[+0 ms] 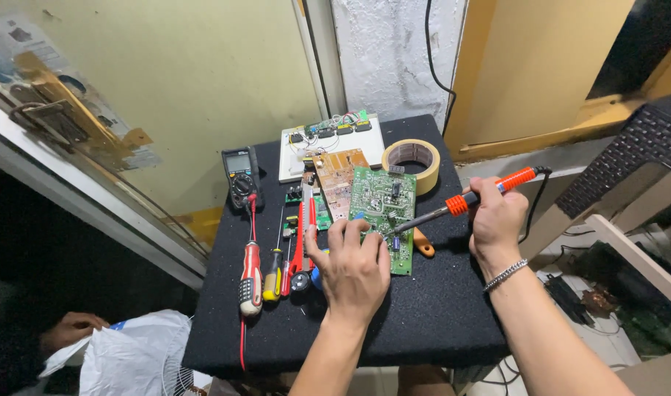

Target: The person is cleaning a circuit board with a brush and then soldering components onto it using a soldering iron at a repair bench.

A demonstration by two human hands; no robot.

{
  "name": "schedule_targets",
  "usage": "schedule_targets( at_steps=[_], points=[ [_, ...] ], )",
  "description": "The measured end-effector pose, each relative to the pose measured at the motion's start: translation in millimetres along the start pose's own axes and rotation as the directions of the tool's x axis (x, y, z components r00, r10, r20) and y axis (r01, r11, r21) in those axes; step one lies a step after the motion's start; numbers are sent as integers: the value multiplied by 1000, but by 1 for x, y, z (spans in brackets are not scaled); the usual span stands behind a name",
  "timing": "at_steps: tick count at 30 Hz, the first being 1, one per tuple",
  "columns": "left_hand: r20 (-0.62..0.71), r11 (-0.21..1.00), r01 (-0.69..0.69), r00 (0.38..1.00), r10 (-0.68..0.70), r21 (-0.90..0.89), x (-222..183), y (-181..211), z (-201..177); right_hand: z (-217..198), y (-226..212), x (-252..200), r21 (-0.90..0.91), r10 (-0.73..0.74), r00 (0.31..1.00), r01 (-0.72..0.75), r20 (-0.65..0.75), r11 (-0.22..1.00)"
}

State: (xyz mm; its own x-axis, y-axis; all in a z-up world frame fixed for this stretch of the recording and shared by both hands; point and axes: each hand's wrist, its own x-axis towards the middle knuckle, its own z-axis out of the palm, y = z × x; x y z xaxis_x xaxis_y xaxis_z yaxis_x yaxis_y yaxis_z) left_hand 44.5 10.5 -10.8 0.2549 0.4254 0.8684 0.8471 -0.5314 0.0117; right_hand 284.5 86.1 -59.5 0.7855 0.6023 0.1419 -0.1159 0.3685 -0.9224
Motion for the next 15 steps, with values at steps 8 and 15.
schedule_targets(
  at_steps=[8,15],
  points=[
    [7,1000,-3,1000,3,4,-2,-1,1,1,-11,-9,-96,-31,999,32,12,995],
    [9,1000,2,1000,-2,2,-1,0,-1,3,-11,-8,7,35,999,-35,-7,999]
  ],
)
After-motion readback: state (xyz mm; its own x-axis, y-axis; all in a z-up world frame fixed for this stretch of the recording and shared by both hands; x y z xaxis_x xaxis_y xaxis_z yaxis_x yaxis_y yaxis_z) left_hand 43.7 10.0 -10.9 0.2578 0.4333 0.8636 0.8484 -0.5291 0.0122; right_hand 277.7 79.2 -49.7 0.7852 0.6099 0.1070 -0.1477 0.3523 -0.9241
